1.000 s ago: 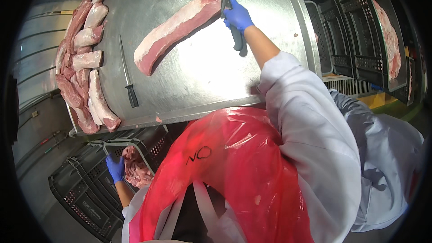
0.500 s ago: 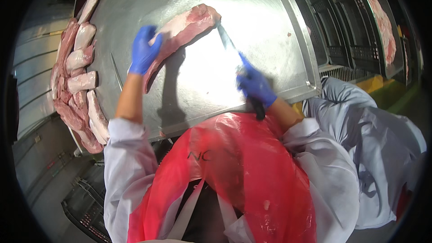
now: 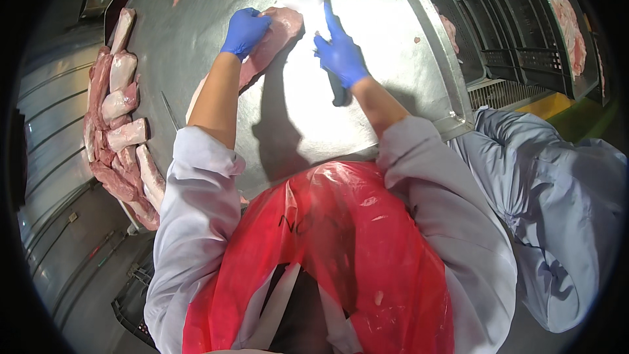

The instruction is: The person trims fat and connective tissue from large cuts of raw meat using a knife on a stainless steel table. They repeatedly reposition the meat, slice off unwanted portions, and place the trimmed pieces into a nearby bin.

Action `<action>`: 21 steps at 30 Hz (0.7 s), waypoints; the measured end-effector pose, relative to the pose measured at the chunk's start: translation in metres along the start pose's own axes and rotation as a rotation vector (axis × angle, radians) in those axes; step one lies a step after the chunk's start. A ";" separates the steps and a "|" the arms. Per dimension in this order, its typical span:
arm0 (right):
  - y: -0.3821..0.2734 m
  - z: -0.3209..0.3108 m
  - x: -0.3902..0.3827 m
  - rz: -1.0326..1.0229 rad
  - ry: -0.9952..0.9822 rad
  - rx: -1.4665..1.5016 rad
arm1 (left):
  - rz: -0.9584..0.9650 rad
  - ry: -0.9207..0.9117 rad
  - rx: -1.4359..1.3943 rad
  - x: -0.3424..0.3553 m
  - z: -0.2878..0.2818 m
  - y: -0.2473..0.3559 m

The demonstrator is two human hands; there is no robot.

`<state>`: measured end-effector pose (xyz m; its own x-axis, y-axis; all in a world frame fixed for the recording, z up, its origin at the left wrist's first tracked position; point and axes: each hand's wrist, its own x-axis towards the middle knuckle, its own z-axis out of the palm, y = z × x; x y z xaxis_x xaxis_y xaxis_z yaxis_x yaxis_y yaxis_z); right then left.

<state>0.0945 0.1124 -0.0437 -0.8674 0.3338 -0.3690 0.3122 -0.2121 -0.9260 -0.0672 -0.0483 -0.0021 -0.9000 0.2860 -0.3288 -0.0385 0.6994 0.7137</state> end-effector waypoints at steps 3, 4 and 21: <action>-0.038 0.033 0.020 -0.008 -0.164 -0.272 | 0.010 0.037 -0.049 -0.009 0.001 0.002; -0.032 0.037 0.022 -0.001 -0.205 -0.309 | 0.014 0.042 -0.036 -0.011 0.002 0.004; -0.021 0.063 -0.026 -0.033 -0.457 -0.373 | 0.138 -0.103 -0.045 0.039 -0.027 -0.001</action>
<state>0.0862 0.0498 -0.0098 -0.9321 -0.1120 -0.3445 0.3259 0.1564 -0.9324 -0.1142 -0.0556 0.0005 -0.8488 0.4448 -0.2859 0.0608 0.6192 0.7829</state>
